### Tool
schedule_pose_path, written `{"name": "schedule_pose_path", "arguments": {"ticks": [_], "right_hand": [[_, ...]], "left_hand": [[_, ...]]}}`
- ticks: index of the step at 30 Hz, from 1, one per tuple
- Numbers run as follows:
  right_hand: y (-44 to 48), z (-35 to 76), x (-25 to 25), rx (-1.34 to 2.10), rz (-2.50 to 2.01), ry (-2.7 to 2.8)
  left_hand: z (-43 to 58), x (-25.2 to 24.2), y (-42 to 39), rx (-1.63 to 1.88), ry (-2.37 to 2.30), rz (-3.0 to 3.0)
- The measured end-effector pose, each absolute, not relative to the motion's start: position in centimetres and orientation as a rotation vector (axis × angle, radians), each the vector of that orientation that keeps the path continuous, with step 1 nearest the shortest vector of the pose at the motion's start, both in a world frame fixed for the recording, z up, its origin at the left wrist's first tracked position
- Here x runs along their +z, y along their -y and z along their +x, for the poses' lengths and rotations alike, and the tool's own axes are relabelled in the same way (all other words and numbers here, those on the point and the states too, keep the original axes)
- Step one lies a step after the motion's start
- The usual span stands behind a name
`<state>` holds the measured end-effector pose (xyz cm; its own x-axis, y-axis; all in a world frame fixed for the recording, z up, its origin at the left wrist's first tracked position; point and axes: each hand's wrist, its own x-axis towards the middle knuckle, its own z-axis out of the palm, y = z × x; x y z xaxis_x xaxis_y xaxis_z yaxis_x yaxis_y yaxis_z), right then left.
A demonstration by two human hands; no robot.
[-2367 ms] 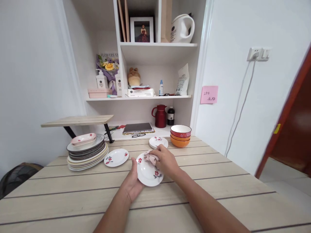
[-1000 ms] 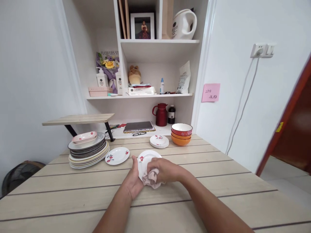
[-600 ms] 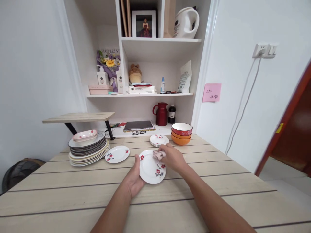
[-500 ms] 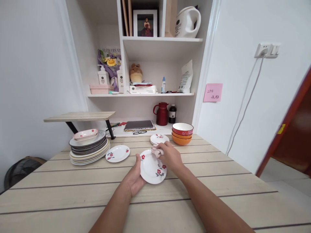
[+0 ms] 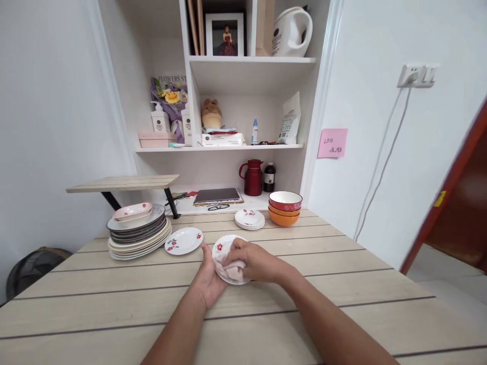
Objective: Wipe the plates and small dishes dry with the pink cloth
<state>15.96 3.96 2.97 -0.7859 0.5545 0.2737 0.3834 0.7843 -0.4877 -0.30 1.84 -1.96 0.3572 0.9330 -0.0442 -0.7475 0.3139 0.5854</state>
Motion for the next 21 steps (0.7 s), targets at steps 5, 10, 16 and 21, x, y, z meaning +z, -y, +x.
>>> {"name": "schedule_pose_path", "arguments": {"ticks": [5,10,16,21], "right_hand": [[-5.3,19.6,3.9,0.724,-0.954,2.64],[-5.9,18.9,3.3,0.366,-1.382,2.365],[-5.3,15.5,2.3,0.209,-1.276,2.251],[-4.1,14.6,2.3,0.376,-0.898,2.402]], "left_hand": [[-0.4,-1.8,-1.7,1.101,-0.445,0.553],[-0.2,-1.1,-1.2,1.1,-0.502,0.589],[-0.1,-1.3,-1.2,1.078,-0.423,0.605],[-0.1,-1.3,-1.2,1.121,-0.408,0.558]]}}
